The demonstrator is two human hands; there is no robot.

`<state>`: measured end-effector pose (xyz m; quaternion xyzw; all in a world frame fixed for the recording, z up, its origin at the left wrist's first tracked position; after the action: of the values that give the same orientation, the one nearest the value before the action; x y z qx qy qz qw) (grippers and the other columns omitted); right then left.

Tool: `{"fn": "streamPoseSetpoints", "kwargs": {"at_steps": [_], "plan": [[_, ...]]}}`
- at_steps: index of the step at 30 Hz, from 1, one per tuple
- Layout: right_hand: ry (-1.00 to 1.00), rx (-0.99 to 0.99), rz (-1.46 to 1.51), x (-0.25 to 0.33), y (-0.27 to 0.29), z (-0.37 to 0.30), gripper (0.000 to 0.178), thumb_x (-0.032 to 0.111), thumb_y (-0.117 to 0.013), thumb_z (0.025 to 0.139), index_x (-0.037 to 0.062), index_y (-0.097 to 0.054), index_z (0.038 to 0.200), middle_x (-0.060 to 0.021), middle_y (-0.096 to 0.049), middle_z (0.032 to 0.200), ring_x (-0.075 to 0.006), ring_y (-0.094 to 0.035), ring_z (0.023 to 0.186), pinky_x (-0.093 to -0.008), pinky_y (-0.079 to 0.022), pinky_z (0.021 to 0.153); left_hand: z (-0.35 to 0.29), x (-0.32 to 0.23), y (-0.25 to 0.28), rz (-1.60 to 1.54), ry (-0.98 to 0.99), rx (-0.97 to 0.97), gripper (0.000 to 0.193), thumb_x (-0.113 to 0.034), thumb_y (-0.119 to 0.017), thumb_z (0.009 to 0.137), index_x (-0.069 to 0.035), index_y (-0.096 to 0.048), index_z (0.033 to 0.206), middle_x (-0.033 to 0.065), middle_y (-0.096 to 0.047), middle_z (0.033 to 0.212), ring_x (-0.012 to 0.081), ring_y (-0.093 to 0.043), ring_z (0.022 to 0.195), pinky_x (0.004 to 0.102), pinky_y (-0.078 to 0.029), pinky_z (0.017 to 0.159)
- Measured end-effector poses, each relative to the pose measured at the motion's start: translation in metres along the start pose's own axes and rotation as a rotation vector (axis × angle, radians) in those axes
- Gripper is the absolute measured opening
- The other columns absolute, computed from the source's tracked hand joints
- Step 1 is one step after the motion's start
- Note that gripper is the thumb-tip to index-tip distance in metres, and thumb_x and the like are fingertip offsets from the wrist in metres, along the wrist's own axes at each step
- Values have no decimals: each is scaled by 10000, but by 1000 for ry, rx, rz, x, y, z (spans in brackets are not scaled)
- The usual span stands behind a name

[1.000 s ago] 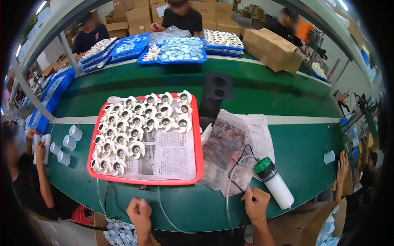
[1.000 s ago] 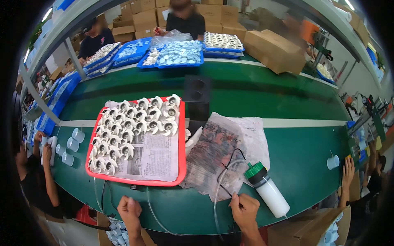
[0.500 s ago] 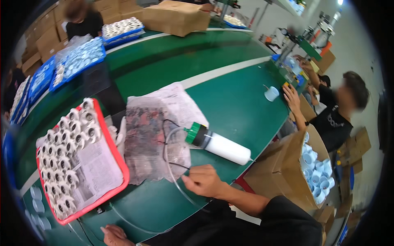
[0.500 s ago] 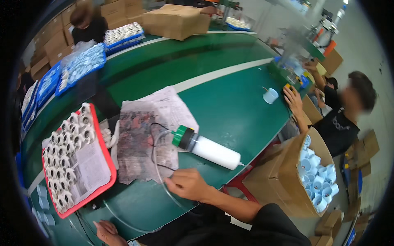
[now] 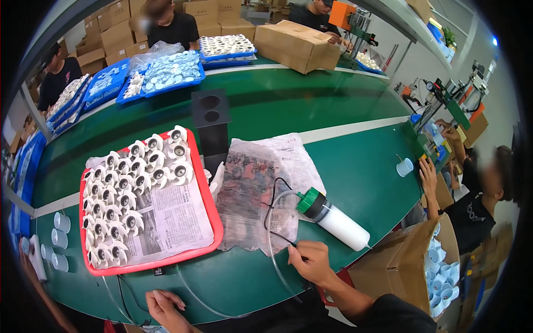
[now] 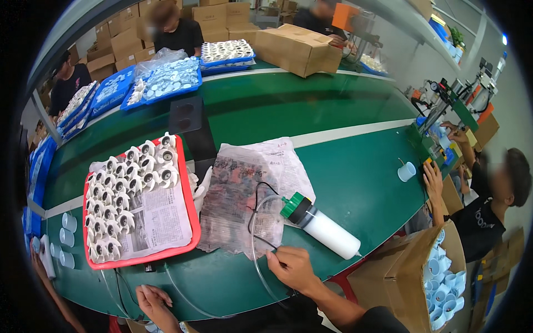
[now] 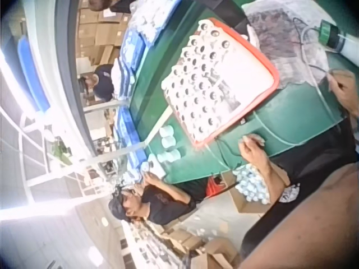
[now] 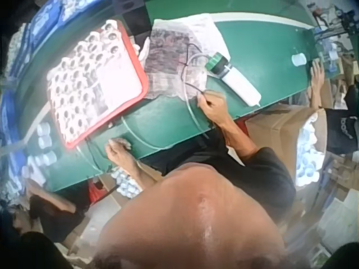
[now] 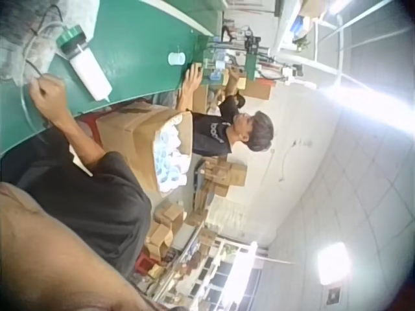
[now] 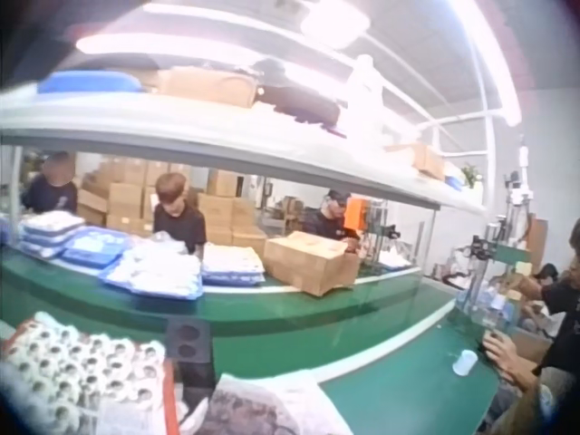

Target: Apply adhesive or lubricant to the center of fan housings and insert fan blades to assemble small cooling fans.

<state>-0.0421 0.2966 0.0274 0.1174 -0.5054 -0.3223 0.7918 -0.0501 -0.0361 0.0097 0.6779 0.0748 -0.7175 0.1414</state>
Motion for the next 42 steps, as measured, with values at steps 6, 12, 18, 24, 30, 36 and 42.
{"fn": "streamPoseSetpoints", "kwargs": {"at_steps": [6,12,18,24,30,36,42], "plan": [[32,1,34,2,-2,6,317,38,-648,876,26,-590,565,-73,-482,512,-206,-446,406,-343,-313,415,1,-7,-4,-68,36,-12,207,-256,-518,1034,-68,-456,974,52,-509,693,109,-461,584,240,-404,518],[9,-16,26,-1,3,3,324,35,-657,876,17,-561,568,-76,-466,511,-211,-436,407,-348,-313,416,2,-13,-6,-144,-29,-79,377,-305,-451,1059,-69,-439,766,38,-442,629,123,-396,537,264,-354,484],[82,-7,55,6,4,3,308,55,-685,853,9,-522,596,-108,-457,555,-264,-467,474,-395,-360,453,-2,-17,-7,50,41,-165,537,-334,-414,1064,-69,-402,597,70,-446,591,160,-442,540,284,-351,495],[431,-109,-233,30,55,51,374,45,-679,815,54,-408,557,-72,-394,541,-230,-407,442,-387,-309,422,1,-8,1,105,-58,-74,524,-318,-436,1059,-57,-419,606,76,-461,601,154,-451,546,284,-365,523],[-183,-235,-419,-62,148,126,199,200,-643,885,1,-633,886,-140,-592,630,-273,-563,533,-406,-456,529,0,-6,4,100,-40,-84,514,-322,-455,1053,-56,-430,614,70,-464,606,150,-458,547,279,-365,524],[-710,-594,-829,-210,289,97,710,279,-630,855,20,-256,1400,-318,-660,1043,-493,-641,991,-545,-501,887,4,-10,-1,27,-28,-49,515,-339,-465,1047,-56,-441,618,74,-470,608,152,-460,548,281,-371,529],[-969,-623,-903,-246,326,54,513,254,-667,846,80,-483,1292,-246,-656,1155,-441,-621,1097,-527,-502,911,3,-10,0,103,-54,-48,519,-337,-475,1044,-50,-438,614,74,-476,603,153,-461,552,286,-376,539]]}}
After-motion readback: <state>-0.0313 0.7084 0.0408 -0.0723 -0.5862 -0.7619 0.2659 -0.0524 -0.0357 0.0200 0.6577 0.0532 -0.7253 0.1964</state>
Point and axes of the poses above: each hand's wrist, its own z-axis towards the middle knuckle, its own y-axis out of the back of the hand, x = y × z, the point moved 4 cm from there along z, towards the middle knuckle
